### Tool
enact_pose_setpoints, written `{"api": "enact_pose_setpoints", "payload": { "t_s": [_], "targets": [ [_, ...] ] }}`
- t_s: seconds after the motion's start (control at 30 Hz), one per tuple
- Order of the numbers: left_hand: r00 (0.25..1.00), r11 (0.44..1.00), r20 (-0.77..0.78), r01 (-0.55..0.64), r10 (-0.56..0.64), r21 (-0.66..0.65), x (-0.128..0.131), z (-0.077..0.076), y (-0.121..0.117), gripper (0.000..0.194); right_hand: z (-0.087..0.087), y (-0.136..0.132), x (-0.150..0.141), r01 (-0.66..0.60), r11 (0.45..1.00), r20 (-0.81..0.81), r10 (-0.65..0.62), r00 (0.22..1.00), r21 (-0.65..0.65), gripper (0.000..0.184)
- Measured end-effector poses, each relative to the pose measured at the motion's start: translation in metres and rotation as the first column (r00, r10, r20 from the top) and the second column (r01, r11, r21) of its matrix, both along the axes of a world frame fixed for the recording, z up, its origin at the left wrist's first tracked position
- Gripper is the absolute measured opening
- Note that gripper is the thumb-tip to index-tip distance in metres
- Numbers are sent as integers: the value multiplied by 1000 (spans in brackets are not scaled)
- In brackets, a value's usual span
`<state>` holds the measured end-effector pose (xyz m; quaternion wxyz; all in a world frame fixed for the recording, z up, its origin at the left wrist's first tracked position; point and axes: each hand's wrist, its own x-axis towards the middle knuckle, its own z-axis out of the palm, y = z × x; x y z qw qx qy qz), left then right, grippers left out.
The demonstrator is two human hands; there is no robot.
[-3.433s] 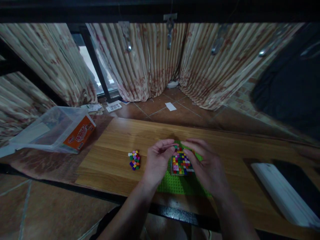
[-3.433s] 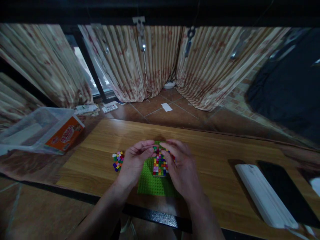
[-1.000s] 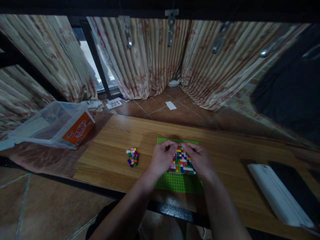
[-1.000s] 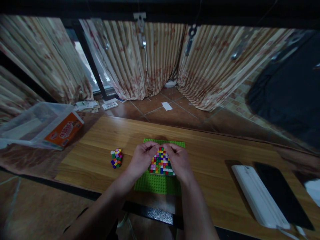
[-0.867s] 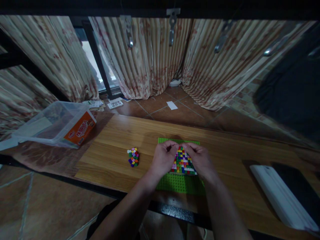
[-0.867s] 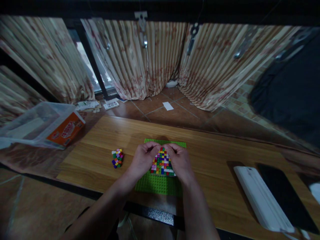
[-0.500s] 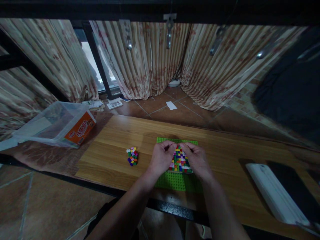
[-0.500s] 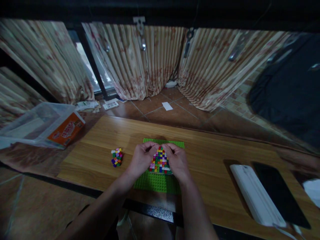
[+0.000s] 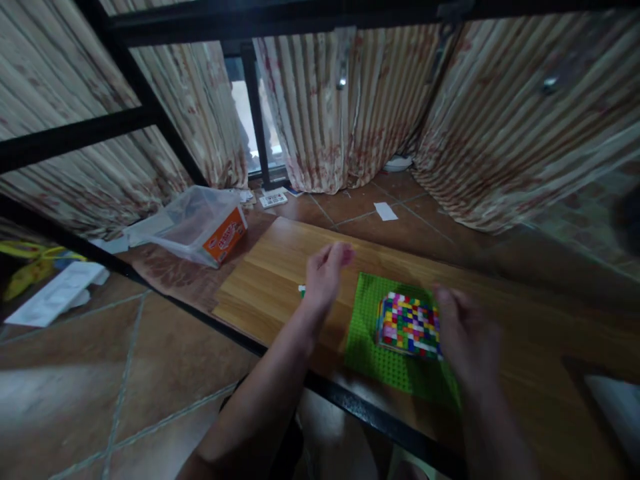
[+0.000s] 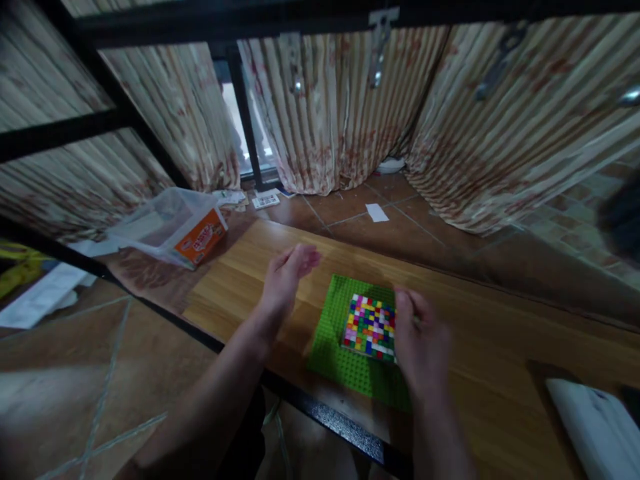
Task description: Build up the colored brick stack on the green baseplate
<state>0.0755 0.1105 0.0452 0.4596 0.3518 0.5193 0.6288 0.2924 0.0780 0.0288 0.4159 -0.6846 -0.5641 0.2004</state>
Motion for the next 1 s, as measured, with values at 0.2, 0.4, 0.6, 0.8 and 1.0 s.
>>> {"api": "enact_pose_setpoints", "payload": {
  "t_s": [0.2,0.4,0.6,0.8,1.0],
  "targets": [
    [962,987,223,-162,155,12,-45,19,-2,28,36,-31,-56,-182,941,47,176,983,286,23],
    [935,989,329,-147,132,20,-61,29,-12,11,-10,-44,-128,-570,822,88,568,818,-2,19],
    [930,992,351,-124,114,7,-68,32,-17,5,-42,-41,-150,-523,850,279,517,810,-56,14],
    [932,995,349,-99,100,-19,-64,32,-17,5,-44,-36,-150,-576,817,262,558,787,-13,8],
    [939,995,330,-94,94,-17,-60,32,-16,6,-28,-40,-144,-598,801,161,594,788,-22,10]
  ]
}}
